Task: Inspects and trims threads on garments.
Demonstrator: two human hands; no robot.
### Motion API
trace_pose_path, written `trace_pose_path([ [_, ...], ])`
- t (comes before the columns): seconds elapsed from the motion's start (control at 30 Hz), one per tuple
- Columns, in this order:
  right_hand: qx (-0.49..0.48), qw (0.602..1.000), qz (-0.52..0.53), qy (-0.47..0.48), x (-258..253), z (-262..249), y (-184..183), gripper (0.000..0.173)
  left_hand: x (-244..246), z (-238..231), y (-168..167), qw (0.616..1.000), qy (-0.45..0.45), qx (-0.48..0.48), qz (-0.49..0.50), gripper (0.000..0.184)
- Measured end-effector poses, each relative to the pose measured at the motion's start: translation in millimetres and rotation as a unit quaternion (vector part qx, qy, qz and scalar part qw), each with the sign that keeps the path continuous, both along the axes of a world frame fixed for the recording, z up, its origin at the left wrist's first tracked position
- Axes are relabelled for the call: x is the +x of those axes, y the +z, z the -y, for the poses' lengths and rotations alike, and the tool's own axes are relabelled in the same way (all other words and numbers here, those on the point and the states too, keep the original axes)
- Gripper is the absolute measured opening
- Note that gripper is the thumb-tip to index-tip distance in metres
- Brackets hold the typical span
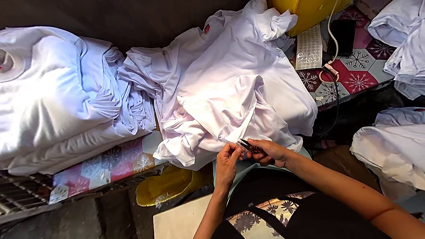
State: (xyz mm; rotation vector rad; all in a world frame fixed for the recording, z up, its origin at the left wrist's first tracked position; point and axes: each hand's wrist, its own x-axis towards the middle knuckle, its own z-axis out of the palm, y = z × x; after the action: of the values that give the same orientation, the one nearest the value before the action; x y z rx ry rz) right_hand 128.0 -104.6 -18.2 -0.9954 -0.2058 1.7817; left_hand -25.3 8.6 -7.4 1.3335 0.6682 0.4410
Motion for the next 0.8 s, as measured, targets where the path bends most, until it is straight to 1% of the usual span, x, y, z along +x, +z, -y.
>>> trace_pose_path([
  [0.07,-0.005,0.999,-0.039,-0.023,-4.9,-1.3,-4.5,0.048,0.5,-0.4,-1.4,1.000,0.001,0.001,0.000,0.016],
  [0.1,-0.012,0.998,-0.042,-0.038,-8.0,-2.8,-6.2,0.047,0.8,-0.7,-2.6,1.000,0.000,0.000,0.001,0.016],
  [0.17,-0.025,0.998,-0.013,-0.065,-14.2,-5.5,-8.8,0.043,1.4,-0.5,-5.0,1.000,-0.001,-0.004,0.003,0.016],
  [0.23,-0.020,0.997,0.030,-0.068,-16.0,-2.9,-7.8,0.042,0.6,-0.6,-6.4,1.000,-0.004,-0.010,0.008,0.016],
  [0.37,-0.010,0.997,0.065,-0.045,-1.7,16.7,6.7,0.052,-15.3,-10.5,-1.7,0.998,-0.042,-0.028,0.030,0.014],
  [0.4,-0.012,0.996,0.072,-0.050,3.6,22.1,10.0,0.053,-24.2,-17.5,0.4,0.999,-0.048,-0.004,0.024,0.013],
  [0.43,-0.018,0.995,0.082,-0.061,8.9,26.6,12.7,0.052,-36.1,-27.9,4.1,0.998,-0.041,0.045,-0.004,0.011],
  [0.47,-0.025,0.993,0.094,-0.074,13.8,30.4,14.6,0.051,-51.8,-42.2,10.0,0.990,-0.018,0.124,-0.065,0.010],
  [0.5,-0.034,0.990,0.107,-0.087,17.4,33.6,16.1,0.051,-70.7,-59.3,17.6,0.961,0.021,0.224,-0.162,0.012],
  [0.53,-0.041,0.986,0.126,-0.098,20.1,35.7,17.0,0.050,-90.0,-77.9,24.0,0.902,0.070,0.322,-0.279,0.019],
  [0.57,-0.046,0.982,0.150,-0.108,21.4,36.2,17.9,0.048,-106.3,-93.7,29.2,0.838,0.112,0.377,-0.378,0.029],
  [0.6,-0.048,0.977,0.176,-0.115,21.1,35.8,18.7,0.046,-118.0,-103.6,31.1,0.802,0.143,0.400,-0.420,0.041],
  [0.63,-0.046,0.973,0.194,-0.121,20.0,34.0,19.6,0.045,-121.6,-106.3,32.4,0.788,0.163,0.419,-0.420,0.049],
  [0.67,-0.042,0.970,0.202,-0.125,18.6,30.6,20.5,0.044,-115.4,-100.7,35.3,0.792,0.161,0.448,-0.382,0.050],
  [0.7,-0.036,0.970,0.205,-0.128,16.3,27.0,20.8,0.043,-101.4,-86.1,37.9,0.806,0.145,0.469,-0.331,0.043],
  [0.73,-0.032,0.970,0.204,-0.130,12.6,24.3,21.1,0.043,-83.2,-65.5,38.0,0.830,0.121,0.467,-0.279,0.035],
  [0.77,-0.029,0.970,0.202,-0.130,9.2,21.2,21.2,0.044,-62.6,-44.8,35.5,0.861,0.090,0.443,-0.233,0.030],
  [0.8,-0.025,0.971,0.199,-0.129,6.9,18.1,21.1,0.044,-41.9,-27.9,30.3,0.894,0.057,0.400,-0.196,0.029],
])
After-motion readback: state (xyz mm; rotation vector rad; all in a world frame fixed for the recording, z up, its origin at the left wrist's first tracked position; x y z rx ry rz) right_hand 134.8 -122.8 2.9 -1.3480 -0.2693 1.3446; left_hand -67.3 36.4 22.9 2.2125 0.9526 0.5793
